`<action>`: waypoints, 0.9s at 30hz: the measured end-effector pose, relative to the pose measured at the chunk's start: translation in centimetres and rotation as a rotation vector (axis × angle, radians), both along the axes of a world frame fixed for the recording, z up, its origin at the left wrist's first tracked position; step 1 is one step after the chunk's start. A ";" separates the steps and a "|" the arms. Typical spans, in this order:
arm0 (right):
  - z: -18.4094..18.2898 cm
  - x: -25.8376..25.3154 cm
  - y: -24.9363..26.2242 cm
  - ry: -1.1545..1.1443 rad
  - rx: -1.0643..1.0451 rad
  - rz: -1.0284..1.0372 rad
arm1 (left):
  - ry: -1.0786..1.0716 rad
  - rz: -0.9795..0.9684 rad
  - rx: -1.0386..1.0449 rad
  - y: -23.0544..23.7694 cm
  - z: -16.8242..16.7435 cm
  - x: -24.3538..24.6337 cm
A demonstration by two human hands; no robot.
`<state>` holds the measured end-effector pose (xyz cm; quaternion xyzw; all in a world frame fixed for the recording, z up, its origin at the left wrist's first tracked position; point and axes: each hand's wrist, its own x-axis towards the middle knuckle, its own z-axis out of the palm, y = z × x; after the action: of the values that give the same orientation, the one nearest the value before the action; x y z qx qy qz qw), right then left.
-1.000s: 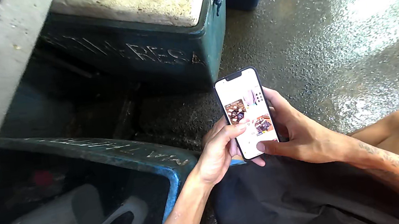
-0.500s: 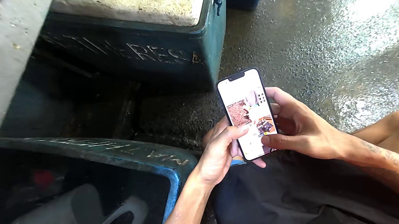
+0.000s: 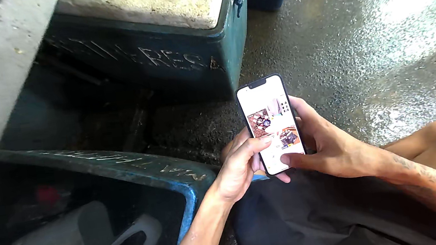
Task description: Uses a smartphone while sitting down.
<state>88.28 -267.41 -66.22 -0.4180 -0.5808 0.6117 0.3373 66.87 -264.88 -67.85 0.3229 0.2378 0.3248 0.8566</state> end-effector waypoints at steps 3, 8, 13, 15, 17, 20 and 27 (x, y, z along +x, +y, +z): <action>0.0 -0.2 -0.1 0.019 0.009 -0.037 | -0.001 -0.019 0.007 0.0 0.1 0.0; 0.3 -0.1 -0.1 0.056 -0.018 -0.032 | 0.002 -0.014 0.011 0.0 0.1 0.0; 0.4 0.1 0.2 0.066 -0.031 -0.033 | 0.018 -0.022 0.032 0.0 0.1 0.0; 0.4 0.2 0.3 0.063 -0.042 -0.035 | 0.026 -0.032 0.036 0.0 0.0 0.0; 0.4 0.3 0.4 0.062 -0.045 -0.034 | 0.036 -0.042 0.047 0.0 0.0 0.0; 0.5 0.4 0.5 0.048 -0.049 -0.036 | 0.059 -0.041 0.044 0.0 0.1 0.0; 0.8 0.5 0.7 -0.007 0.013 -0.053 | 0.060 -0.070 0.063 0.0 0.1 0.0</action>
<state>88.81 -266.70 -65.38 -0.4329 -0.5748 0.5974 0.3540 66.83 -264.84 -67.78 0.3675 0.2415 0.2924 0.8492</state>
